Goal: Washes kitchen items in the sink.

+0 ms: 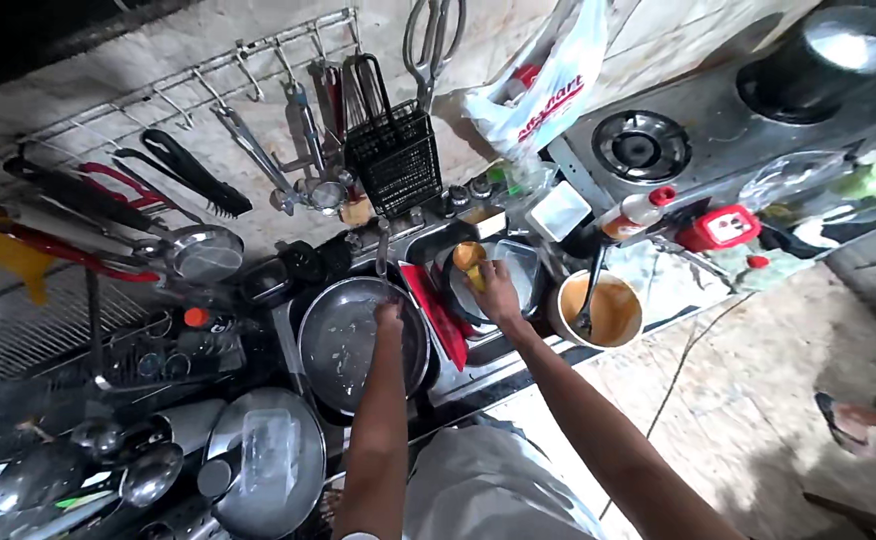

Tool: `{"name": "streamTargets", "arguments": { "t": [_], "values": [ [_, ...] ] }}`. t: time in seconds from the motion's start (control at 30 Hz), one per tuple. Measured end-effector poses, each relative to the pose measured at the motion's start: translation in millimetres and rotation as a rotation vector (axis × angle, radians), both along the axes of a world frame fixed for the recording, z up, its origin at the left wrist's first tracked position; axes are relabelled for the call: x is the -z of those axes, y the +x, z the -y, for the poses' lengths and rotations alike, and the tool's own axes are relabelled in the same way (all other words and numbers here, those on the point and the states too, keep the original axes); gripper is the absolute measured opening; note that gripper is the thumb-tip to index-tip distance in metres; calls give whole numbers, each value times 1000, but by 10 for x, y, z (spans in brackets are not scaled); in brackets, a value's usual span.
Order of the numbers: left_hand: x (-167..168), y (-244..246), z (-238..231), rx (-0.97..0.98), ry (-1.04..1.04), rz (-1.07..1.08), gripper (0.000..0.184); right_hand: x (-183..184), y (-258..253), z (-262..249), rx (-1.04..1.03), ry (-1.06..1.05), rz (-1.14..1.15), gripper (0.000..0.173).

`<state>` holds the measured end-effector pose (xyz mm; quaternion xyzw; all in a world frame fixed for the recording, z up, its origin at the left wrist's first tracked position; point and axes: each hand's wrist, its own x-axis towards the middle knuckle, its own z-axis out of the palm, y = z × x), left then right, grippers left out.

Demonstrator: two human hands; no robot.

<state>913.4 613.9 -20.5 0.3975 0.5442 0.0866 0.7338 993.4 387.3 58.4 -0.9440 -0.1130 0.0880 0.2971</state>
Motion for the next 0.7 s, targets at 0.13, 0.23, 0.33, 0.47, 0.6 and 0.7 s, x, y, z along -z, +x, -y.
{"name": "streamTargets", "arguments": {
  "t": [0.13, 0.23, 0.33, 0.47, 0.6, 0.7],
  "values": [
    [-12, 55, -40, -148, -118, 46, 27, 124, -177, -233, -139, -157, 10, 66],
    [45, 75, -96, -189, -182, 134, 14, 174, -282, -334, -224, -183, 77, 72],
    [18, 97, -125, -192, -138, 282, 31, 25, -436, -564, -207, 75, 79, 43],
    [-11, 132, -130, -113, -65, 353, 45, -73, -573, -1085, -183, 480, -219, 30],
    [-20, 63, -138, -69, 46, 395, 35, -115, -596, -1696, 39, 805, -631, 39],
    [16, -36, -167, -59, -8, 527, 36, -1, -515, -2000, 261, 1165, -867, 34]
  ]
}}
